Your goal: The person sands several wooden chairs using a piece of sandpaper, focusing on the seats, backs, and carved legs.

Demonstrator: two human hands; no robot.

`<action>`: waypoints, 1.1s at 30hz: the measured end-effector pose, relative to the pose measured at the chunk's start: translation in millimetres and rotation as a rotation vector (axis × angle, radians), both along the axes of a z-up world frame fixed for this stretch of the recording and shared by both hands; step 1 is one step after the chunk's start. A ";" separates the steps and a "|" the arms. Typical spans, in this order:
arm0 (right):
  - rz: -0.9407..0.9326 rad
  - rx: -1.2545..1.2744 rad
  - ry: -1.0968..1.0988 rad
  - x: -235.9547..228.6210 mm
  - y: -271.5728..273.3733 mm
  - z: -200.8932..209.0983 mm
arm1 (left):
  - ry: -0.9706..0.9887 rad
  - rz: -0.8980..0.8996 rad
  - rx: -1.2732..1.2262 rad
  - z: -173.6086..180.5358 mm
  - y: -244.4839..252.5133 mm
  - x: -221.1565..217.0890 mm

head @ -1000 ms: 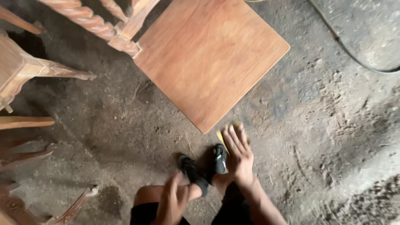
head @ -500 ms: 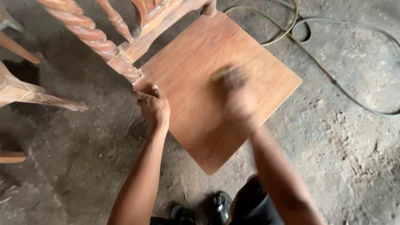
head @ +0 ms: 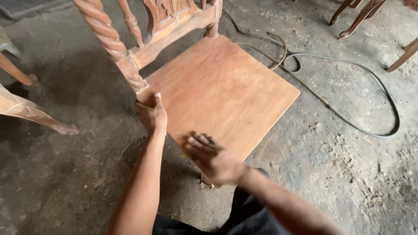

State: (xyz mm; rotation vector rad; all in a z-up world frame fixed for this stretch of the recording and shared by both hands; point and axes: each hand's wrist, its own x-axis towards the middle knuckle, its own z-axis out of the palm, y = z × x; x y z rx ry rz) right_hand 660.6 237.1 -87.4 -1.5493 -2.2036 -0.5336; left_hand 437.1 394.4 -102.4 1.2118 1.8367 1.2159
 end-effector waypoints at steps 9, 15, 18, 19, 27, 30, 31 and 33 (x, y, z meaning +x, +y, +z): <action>-0.175 0.047 0.021 25.2 14.1 -4.5 | 0.193 -0.014 0.149 -30.1 -5.0 -2.9; -0.178 0.098 -0.018 72.3 75.8 36.0 | 0.151 -0.024 -0.058 6.8 -0.3 -1.0; -0.300 0.137 -0.006 68.6 102.9 36.0 | 0.117 -0.017 -0.139 5.4 1.2 0.1; -0.253 0.132 -0.005 47.1 96.8 21.2 | 0.147 0.001 -0.058 2.0 5.5 -0.4; -0.132 0.144 -0.032 32.3 146.5 36.1 | 0.193 -0.002 -0.153 6.3 5.7 2.4; -0.151 0.175 -0.027 0.2 167.2 29.3 | 0.159 -0.037 -0.092 7.7 -1.3 0.2; -0.081 0.180 -0.041 -19.6 161.0 19.9 | 0.176 -0.020 -0.087 9.6 -0.1 -0.6; 0.137 0.160 -0.104 -46.0 145.0 6.8 | 0.172 0.007 -0.089 9.1 -3.3 5.3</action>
